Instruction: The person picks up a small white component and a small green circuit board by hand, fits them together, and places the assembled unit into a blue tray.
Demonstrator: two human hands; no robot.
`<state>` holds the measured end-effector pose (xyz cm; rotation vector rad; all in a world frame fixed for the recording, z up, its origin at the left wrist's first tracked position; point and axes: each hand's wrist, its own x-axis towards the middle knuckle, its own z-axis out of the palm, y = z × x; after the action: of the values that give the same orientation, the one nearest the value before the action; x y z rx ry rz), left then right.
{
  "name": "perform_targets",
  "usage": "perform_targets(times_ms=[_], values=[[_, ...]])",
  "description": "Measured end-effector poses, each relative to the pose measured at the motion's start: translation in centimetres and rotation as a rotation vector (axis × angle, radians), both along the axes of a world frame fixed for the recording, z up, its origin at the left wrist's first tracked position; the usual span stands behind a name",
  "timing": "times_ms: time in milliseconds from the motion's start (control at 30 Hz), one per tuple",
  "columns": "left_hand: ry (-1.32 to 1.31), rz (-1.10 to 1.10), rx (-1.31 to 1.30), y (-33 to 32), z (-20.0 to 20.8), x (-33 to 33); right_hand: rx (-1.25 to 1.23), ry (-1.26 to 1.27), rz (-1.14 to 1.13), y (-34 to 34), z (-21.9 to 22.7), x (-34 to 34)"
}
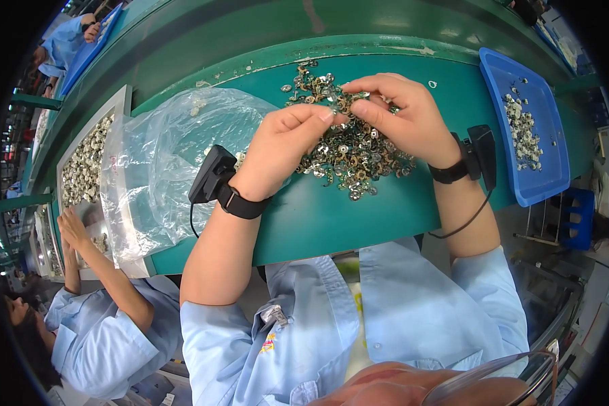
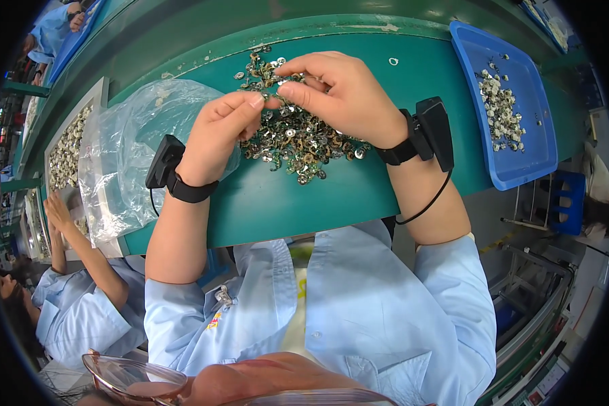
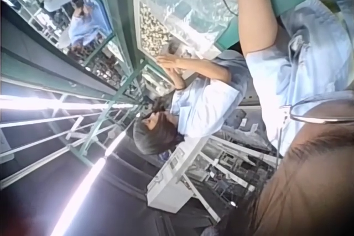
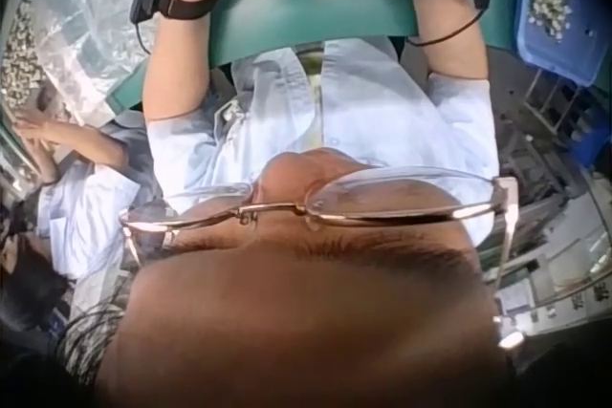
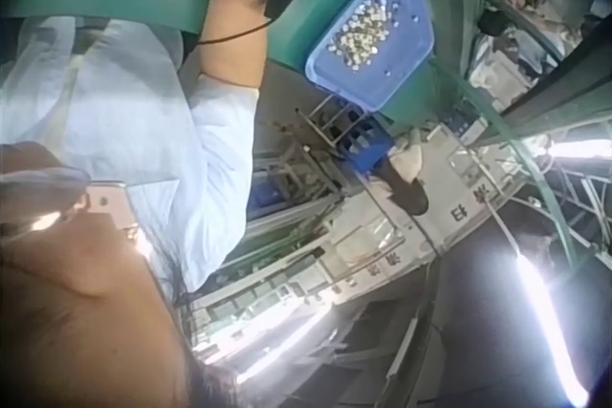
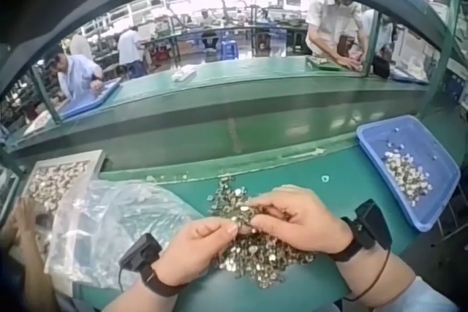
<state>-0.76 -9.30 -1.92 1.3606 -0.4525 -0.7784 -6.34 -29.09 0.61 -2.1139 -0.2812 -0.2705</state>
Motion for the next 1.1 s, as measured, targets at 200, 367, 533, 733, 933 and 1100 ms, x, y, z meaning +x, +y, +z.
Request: perform_targets(times_ms=[200, 367, 533, 733, 933, 1100], values=[[0.005, -0.056, -0.033, -0.2, 0.0, -0.7, -0.023, -0.104, 0.167, 0.4, -0.8, 0.1], [0.147, -0.068, -0.200, -0.2, -0.2, -0.7, 0.308, 0.002, 0.166, 1.2, -1.2, 0.0], [0.035, 0.018, -0.150, -0.5, 0.5, -1.2, 0.205, -0.073, 0.183, 1.0, -0.1, -0.3], [-0.077, 0.116, -0.112, -0.8, 0.1, -1.3, -0.063, -0.327, 0.143, 1.0, -0.1, -0.3], [0.156, 0.121, -0.358, -0.7, -0.1, -1.0, -0.011, -0.345, 0.060, 1.7, -0.3, -0.5], [0.116, 0.052, -0.340, -0.7, 0.2, -0.9, -0.025, -0.361, 0.076, 1.4, 0.1, -0.7]])
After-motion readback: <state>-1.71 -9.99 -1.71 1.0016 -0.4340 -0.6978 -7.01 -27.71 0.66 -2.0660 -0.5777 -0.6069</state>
